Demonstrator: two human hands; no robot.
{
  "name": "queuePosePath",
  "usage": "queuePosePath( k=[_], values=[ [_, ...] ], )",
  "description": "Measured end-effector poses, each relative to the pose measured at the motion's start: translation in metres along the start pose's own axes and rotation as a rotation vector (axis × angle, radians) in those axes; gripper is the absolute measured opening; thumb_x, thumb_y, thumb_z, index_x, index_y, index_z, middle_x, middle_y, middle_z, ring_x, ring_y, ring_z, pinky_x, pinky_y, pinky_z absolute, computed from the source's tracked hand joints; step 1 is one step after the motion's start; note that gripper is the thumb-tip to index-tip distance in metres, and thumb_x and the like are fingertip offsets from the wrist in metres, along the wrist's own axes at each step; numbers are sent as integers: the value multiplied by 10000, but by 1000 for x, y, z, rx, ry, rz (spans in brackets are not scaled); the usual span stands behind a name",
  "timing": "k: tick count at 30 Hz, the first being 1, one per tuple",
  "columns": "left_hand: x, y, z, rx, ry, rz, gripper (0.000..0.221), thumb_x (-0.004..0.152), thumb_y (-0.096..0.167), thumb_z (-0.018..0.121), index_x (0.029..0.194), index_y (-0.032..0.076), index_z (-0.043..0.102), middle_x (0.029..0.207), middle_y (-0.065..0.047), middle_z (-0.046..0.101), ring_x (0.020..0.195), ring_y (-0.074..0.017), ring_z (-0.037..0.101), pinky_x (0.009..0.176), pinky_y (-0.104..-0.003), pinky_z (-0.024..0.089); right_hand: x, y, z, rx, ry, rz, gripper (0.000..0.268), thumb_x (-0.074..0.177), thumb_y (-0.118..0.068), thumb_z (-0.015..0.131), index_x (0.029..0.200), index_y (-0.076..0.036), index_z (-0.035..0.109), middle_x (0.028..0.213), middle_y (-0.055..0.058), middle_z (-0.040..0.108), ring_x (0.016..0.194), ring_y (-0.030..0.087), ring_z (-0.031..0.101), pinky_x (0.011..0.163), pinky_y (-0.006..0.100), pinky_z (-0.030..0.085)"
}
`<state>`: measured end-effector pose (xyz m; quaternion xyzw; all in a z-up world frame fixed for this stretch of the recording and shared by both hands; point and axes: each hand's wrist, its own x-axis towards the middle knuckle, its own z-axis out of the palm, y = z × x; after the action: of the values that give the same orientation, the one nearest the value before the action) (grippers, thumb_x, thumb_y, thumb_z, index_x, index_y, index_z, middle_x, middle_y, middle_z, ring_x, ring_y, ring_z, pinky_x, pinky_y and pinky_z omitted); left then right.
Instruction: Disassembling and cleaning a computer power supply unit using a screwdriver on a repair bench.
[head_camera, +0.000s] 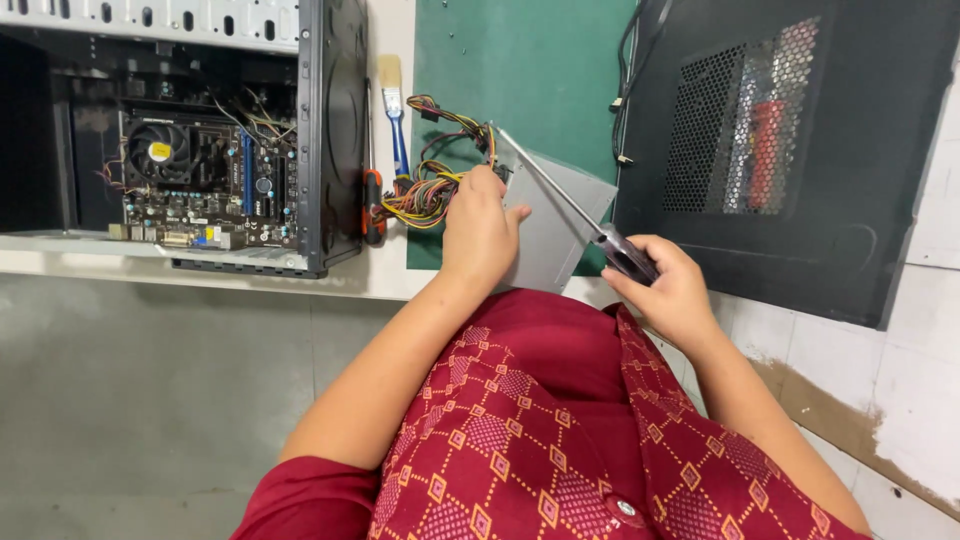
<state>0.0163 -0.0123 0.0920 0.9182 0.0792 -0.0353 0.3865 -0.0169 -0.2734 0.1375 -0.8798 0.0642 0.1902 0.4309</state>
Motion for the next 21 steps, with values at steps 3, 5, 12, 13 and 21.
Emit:
queuePosePath(
  k=[3,5,12,13,21],
  values=[
    [-5,9,-6,49,9,105,391,843,234,793,1008,59,485,929,-143,554,865,-442,682,777,-498,566,-18,-13,-14,16,65,-49,376,786,-105,917,1121,-42,758,925,147,712,864,236,677,771,359,533],
    [-5,12,-9,223,57,218,390,831,258,782,985,74,475,924,-116,524,857,-402,658,767,-450,551,-25,-5,-21,45,98,-28,359,808,-105,898,1139,-78,762,933,108,704,899,183,649,797,324,525],
    [10,13,-6,446,126,301,466,774,301,833,1002,82,490,928,-94,555,738,-300,692,692,-370,589,-53,1,-47,-76,130,-32,406,801,-128,900,1172,-38,761,1010,160,730,945,288,696,833,385,531],
    [12,14,-3,490,142,346,445,775,304,823,990,94,496,921,-69,551,728,-263,693,679,-339,587,-57,4,-48,-65,112,42,401,811,-114,886,1182,-33,757,1000,177,728,922,297,693,815,388,527],
    [29,17,10,411,135,443,370,796,216,809,962,75,510,895,-94,566,695,-312,704,642,-369,592,-73,0,-40,31,133,194,363,833,-132,862,1177,-66,766,977,154,745,877,224,676,778,355,525]
  ],
)
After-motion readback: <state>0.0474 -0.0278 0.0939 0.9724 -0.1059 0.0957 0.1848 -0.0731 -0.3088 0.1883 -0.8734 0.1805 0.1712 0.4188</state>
